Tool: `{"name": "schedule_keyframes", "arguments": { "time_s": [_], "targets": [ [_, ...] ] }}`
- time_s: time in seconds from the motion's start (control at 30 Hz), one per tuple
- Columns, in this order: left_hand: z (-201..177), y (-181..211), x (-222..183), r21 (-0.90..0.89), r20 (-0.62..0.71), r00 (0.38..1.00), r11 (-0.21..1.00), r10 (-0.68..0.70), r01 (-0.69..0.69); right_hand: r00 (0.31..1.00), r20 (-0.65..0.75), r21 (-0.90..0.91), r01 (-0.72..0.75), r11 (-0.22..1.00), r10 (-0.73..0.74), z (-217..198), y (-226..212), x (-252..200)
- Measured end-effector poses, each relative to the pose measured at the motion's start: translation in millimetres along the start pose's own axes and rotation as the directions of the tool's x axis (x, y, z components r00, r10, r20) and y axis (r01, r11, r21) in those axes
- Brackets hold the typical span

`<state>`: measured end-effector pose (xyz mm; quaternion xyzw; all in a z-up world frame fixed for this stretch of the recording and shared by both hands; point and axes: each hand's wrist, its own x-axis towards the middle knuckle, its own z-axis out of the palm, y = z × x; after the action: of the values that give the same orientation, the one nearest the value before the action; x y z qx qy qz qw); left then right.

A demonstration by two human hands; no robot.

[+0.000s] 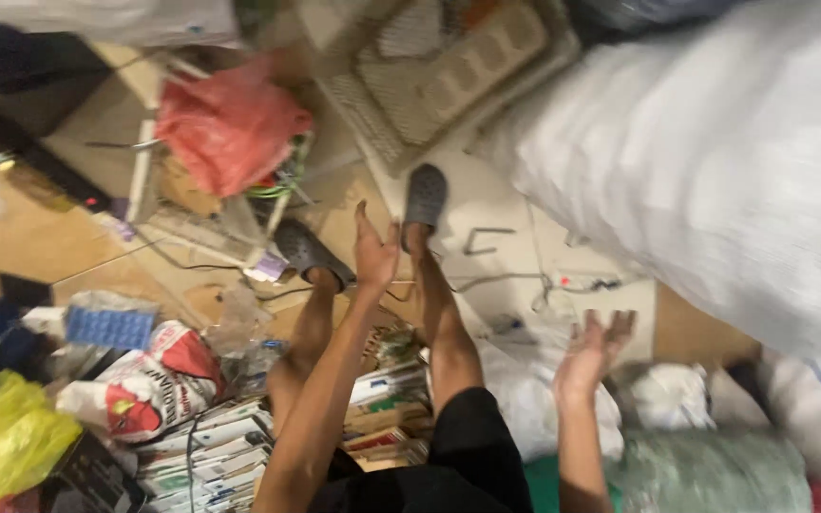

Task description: The person sorts through various plastic items in a cluttered room, picking up plastic bottles, caps, and bags. They move items between different containers and bags, including a yellow crate and white sacks, while organizing the recyclables.

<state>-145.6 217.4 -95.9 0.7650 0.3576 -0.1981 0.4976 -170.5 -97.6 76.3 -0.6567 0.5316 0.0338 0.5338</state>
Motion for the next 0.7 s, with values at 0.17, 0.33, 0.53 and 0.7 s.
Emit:
{"name": "schedule_keyframes", "arguments": {
  "time_s": [0.17, 0.33, 0.53, 0.7],
  "targets": [
    [-99, -134, 31, 0.205, -0.227, 0.968, 0.967, -0.106, 0.154, 0.882, 0.407, -0.269, -0.131, 0.954, 0.236, 137, 37, -23],
    [-196, -293, 48, 0.371, -0.478, 0.866, 0.860, -0.148, 0.351, 0.829, 0.508, -0.308, -0.077, 0.948, 0.232, 277, 149, 92],
    [-254, -442, 112, -0.143, -0.541, 0.728, 0.899, -0.422, 0.415, 0.881, 0.439, -0.224, -0.084, 0.971, 0.178, 357, 234, 225],
    [-254, -470, 138, -0.544, -0.376, 0.679, 0.744, -0.630, 0.389, 0.972, 0.235, -0.209, 0.061, 0.976, -0.010, 275, 322, 306]
  ]
}}
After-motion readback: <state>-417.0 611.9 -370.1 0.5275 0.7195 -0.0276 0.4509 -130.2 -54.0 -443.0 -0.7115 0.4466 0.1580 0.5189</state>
